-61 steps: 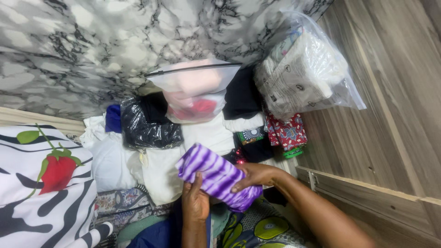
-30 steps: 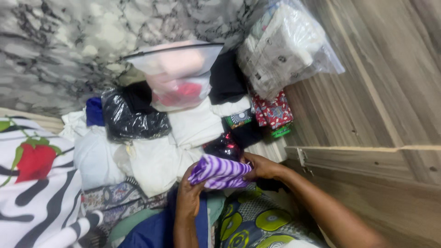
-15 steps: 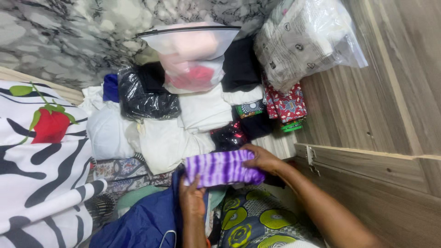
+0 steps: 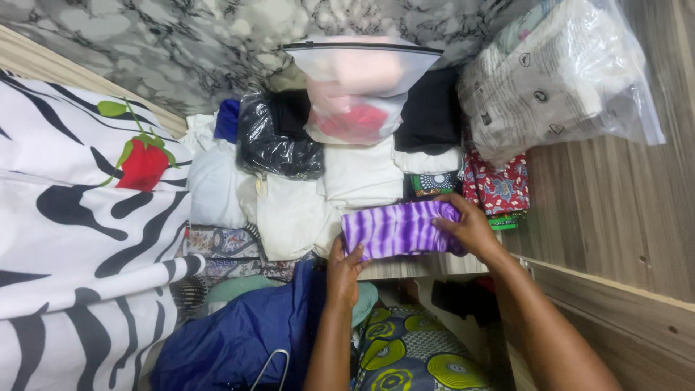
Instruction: The person picks up a purple and white cloth, folds it, and then places a black item onto a white hanger.
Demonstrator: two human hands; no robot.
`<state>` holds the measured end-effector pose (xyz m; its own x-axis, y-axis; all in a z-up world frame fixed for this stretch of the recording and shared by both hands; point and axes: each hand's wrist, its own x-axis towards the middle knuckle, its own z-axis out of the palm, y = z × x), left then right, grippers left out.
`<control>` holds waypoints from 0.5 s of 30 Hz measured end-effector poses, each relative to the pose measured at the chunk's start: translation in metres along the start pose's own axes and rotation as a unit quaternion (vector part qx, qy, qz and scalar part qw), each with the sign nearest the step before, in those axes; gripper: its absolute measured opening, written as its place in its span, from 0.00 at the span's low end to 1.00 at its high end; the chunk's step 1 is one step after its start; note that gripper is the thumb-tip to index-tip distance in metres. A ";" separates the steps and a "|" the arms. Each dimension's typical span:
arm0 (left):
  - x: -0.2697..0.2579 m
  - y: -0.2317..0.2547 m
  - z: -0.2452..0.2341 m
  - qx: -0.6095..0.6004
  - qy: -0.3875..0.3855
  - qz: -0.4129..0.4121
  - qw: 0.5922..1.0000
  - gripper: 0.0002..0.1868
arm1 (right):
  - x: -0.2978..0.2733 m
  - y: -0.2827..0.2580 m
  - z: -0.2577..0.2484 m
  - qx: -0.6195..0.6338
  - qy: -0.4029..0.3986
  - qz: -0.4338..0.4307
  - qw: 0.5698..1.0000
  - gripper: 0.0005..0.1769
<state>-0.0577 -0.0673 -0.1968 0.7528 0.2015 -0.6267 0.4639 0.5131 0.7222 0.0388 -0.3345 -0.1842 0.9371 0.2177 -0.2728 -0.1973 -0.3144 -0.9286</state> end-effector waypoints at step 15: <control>0.038 -0.043 0.014 0.053 0.043 -0.051 0.996 0.36 | 0.047 -0.016 0.003 -0.280 0.061 -0.109 0.952 0.23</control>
<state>-0.0428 -0.0934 -0.2476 0.6587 0.2248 -0.7181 0.5864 0.4446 0.6771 0.0853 -0.3170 -0.1832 0.9715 0.2358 -0.0258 0.1581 -0.7249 -0.6705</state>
